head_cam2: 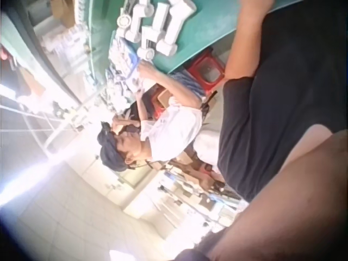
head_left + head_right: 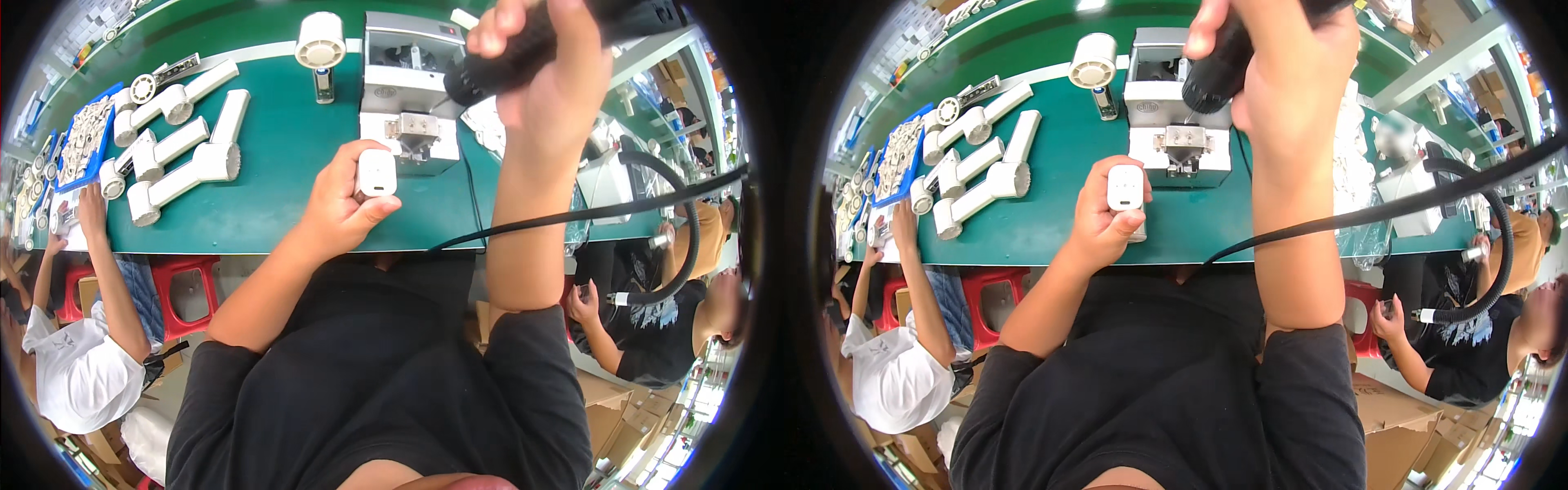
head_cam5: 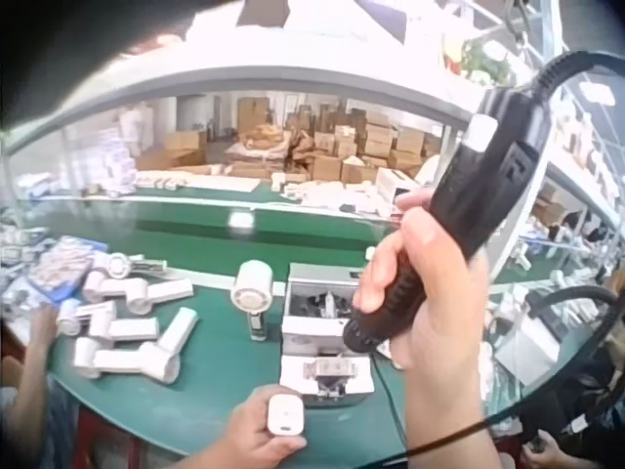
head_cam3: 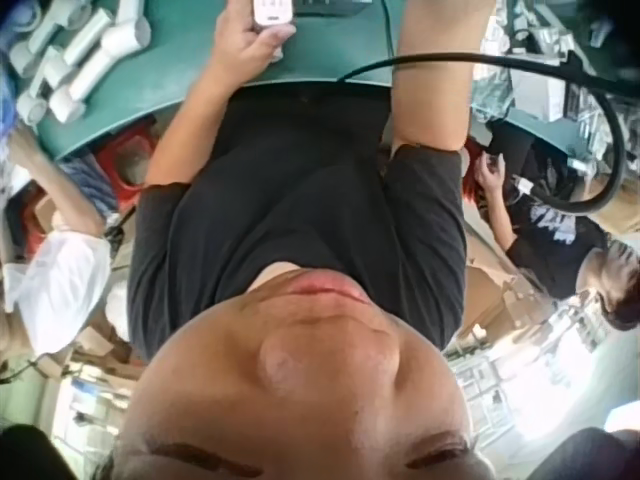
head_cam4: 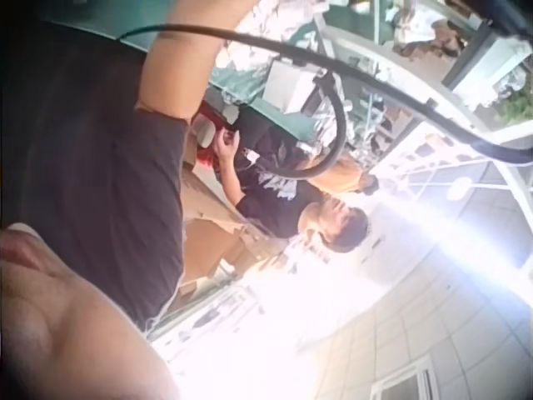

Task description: Assembling plastic electronic housings using a handheld tool at a factory workstation.

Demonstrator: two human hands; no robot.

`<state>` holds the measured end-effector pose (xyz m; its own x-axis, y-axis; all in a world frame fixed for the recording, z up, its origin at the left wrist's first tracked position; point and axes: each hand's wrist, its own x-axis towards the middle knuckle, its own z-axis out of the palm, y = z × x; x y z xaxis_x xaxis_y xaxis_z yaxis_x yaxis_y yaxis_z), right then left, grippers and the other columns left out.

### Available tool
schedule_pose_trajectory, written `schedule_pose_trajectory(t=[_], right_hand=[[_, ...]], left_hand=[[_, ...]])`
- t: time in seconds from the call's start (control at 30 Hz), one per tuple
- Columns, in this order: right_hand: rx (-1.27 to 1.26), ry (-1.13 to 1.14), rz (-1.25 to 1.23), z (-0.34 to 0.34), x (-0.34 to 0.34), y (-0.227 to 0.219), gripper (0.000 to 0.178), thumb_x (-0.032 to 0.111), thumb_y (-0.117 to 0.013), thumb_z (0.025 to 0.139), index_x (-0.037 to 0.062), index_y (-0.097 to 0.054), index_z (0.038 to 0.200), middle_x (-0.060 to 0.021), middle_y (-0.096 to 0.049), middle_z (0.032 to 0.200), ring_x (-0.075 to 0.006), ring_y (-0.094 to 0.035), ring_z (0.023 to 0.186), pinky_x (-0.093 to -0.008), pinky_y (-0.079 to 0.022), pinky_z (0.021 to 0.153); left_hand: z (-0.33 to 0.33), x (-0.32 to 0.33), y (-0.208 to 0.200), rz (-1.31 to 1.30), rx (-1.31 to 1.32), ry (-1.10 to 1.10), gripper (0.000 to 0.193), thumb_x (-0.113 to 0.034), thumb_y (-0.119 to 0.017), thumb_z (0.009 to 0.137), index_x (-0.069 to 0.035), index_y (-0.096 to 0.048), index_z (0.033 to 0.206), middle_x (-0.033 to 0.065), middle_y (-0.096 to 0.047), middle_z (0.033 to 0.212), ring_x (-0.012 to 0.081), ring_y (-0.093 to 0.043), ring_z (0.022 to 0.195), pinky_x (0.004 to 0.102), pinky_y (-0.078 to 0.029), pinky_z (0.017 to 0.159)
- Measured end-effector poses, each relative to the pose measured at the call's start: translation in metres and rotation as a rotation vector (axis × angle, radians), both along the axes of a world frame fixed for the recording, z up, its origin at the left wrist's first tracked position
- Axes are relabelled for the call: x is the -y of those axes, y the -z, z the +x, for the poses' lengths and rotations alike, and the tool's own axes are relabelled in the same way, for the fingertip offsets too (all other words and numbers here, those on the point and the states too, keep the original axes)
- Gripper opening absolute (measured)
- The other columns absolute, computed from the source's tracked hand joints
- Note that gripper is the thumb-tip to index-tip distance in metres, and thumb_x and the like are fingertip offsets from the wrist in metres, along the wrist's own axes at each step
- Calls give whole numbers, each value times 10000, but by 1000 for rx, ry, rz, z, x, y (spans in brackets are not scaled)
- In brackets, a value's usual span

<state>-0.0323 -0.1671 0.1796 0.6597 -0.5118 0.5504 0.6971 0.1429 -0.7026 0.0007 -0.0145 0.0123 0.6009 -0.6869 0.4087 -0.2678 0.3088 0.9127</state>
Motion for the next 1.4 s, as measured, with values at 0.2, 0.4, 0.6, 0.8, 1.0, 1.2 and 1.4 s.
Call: schedule_pose_trajectory(t=[0.2, 0.4, 0.6, 0.8, 1.0, 1.2, 1.4], right_hand=[[46, -266, -36, -11, 2, 12, 423, 380, -462, 890, 7, -521, 1081, -52, -487, 654, -166, -450, 552, -341, -378, 568], [19, -232, -83, -10, -18, 13, 449, 383, -460, 881, -9, -513, 1092, -63, -479, 660, -171, -437, 535, -344, -378, 562], [4, -203, -40, -11, -28, 15, 433, 370, -462, 886, -12, -508, 1085, -65, -478, 660, -170, -438, 539, -333, -379, 560], [-15, -222, -103, -3, -27, 22, 434, 360, -463, 891, -16, -485, 1107, -62, -477, 665, -164, -436, 539, -327, -379, 564], [33, -341, -89, 0, -20, 23, 470, 388, -460, 888, -17, -488, 1124, -63, -482, 695, -167, -445, 567, -337, -377, 574], [218, -19, -120, 16, 42, -8, 395, 353, -549, 822, -5, -533, 988, -83, -495, 745, -201, -493, 658, -389, -424, 682], [-151, 407, -356, 49, 41, 20, 209, 179, -584, 837, -20, -521, 843, -87, -537, 605, -203, -531, 525, -308, -454, 533]], left_hand=[[1, -3, -1, 77, 30, -4, 521, -238, -685, 780, -20, -420, 1172, 28, -519, 870, 89, -486, 763, 231, -424, 662], [1, 0, -1, 112, 159, -83, 556, -353, -710, 742, -37, -471, 1131, 145, -572, 922, 309, -569, 830, 350, -451, 736], [6, 0, 1, 34, 244, -80, 533, -281, -708, 765, -25, -435, 1144, 36, -522, 850, 113, -487, 740, 246, -417, 660], [6, 0, 1, 73, 272, -95, 540, -302, -707, 763, -34, -432, 1143, 39, -529, 843, 127, -494, 728, 259, -421, 655], [5, -4, 0, 82, 168, -87, 560, -354, -715, 729, -49, -469, 1130, 142, -572, 905, 318, -563, 814, 362, -450, 722], [7, -4, 2, 59, 191, -99, 557, -363, -710, 738, -45, -468, 1126, 133, -569, 896, 300, -567, 807, 346, -453, 718], [9, -5, 5, 3, 195, -94, 568, -372, -694, 771, -15, -442, 1134, 31, -523, 854, 103, -494, 739, 238, -426, 659]])
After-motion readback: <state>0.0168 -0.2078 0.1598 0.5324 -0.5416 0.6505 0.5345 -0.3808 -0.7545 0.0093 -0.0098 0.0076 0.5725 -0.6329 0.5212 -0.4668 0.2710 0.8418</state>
